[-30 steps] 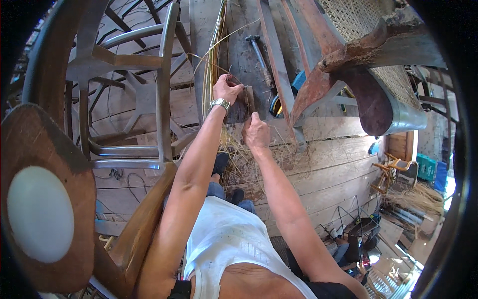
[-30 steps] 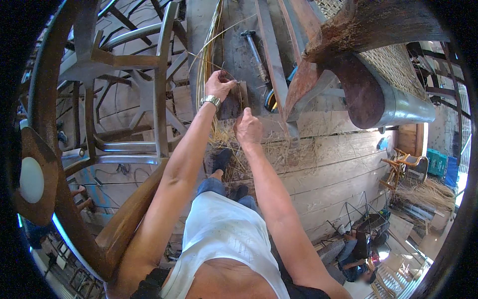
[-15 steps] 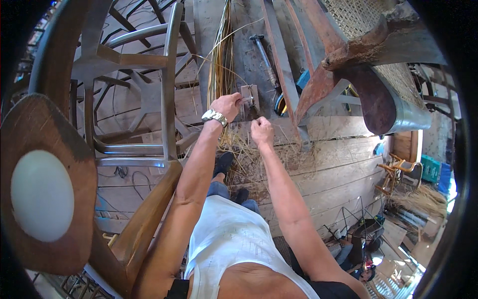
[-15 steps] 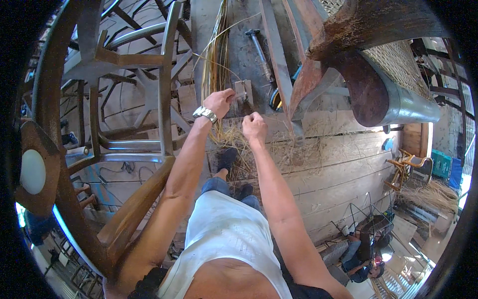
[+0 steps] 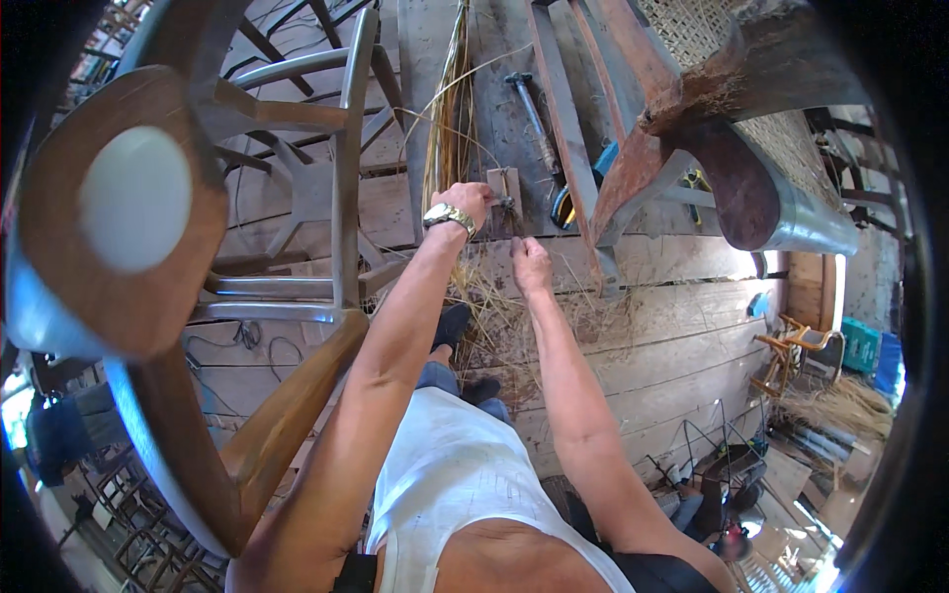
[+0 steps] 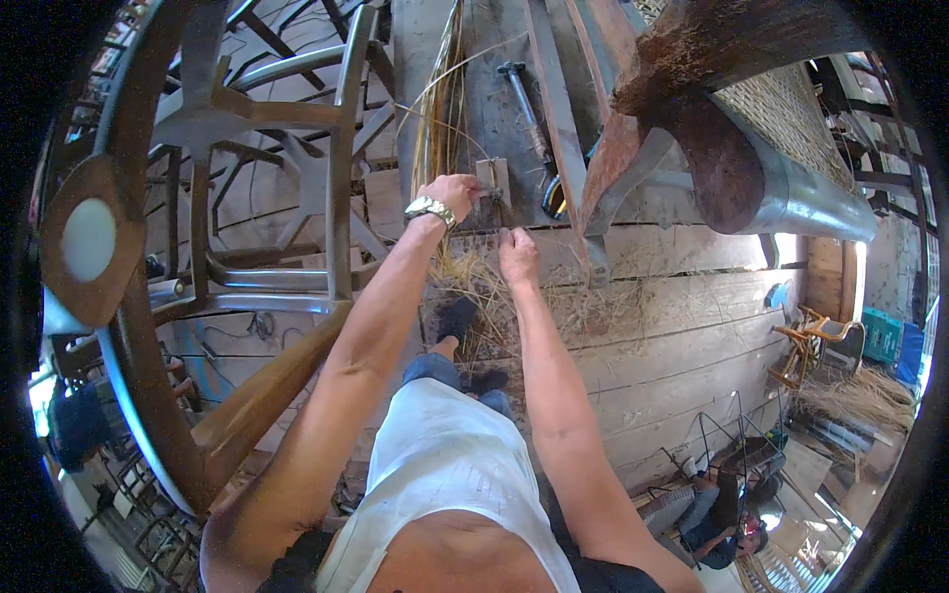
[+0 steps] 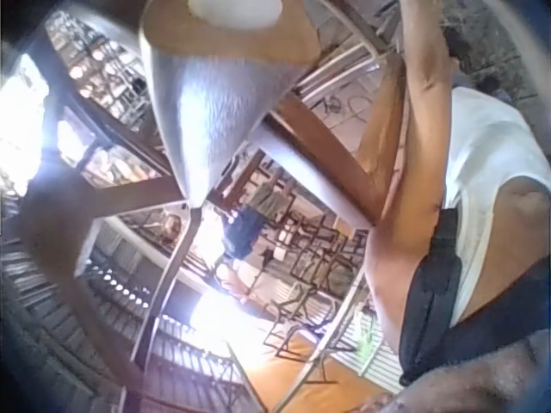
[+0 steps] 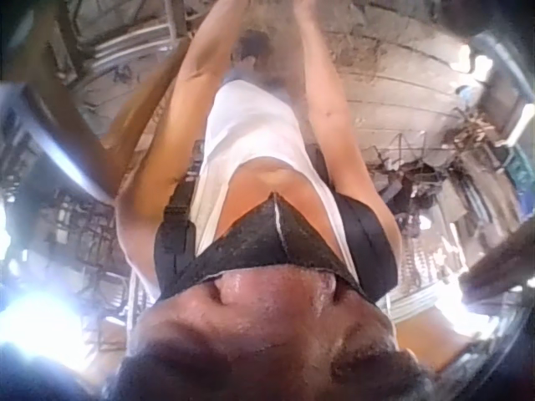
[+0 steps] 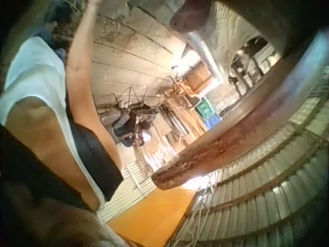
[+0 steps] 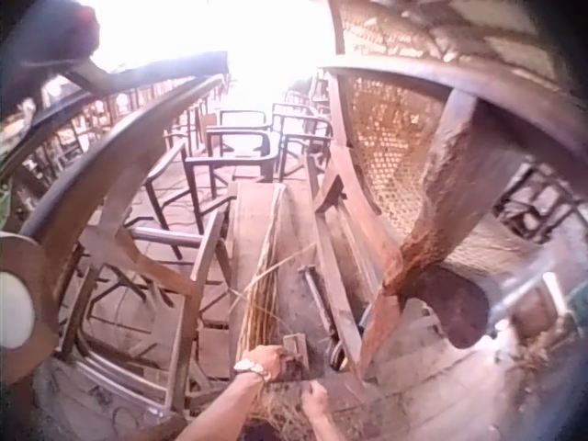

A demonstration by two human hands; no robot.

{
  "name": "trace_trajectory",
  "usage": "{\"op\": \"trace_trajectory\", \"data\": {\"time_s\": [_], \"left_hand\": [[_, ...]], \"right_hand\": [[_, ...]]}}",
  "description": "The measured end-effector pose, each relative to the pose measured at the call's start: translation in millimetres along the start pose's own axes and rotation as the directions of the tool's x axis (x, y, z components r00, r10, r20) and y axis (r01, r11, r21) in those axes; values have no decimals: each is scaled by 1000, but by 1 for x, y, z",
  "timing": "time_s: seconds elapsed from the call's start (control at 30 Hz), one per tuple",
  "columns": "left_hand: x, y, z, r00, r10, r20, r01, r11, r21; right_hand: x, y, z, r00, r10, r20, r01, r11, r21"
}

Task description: Weaving rattan strands into a chair frame and securing them with a hammer.

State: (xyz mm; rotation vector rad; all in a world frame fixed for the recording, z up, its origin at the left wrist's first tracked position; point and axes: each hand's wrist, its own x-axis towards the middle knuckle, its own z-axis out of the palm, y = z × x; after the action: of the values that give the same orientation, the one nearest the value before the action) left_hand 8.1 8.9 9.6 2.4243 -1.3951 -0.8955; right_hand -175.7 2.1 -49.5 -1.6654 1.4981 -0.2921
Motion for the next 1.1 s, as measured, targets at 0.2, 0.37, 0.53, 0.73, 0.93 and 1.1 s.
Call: {"op": "trace_trajectory", "data": {"time_s": [0.2,0.37,0.53,0.73,0.93,1.1], "left_hand": [[-1,-13,-3,999,14,39,-15,999,39],[-1,-10,-3,998,55,40,-57,997,45],[16,-19,6,989,146,-6,-146,988,55],[13,-17,5,992,128,7,-128,990,56],[7,-21,3,997,63,34,-66,993,98],[4,-12,5,997,75,-7,-75,997,21]], "right_hand": [[-67,54,-9,997,19,77,-6,987,-160],[-69,52,-17,945,193,266,-199,980,-3],[-12,1,0,965,92,244,-193,882,429],[-30,23,-10,994,-9,107,-3,994,109],[-49,-62,-49,833,-491,-256,382,844,-376],[75,-140,-13,712,-686,-148,652,725,-222]]}}
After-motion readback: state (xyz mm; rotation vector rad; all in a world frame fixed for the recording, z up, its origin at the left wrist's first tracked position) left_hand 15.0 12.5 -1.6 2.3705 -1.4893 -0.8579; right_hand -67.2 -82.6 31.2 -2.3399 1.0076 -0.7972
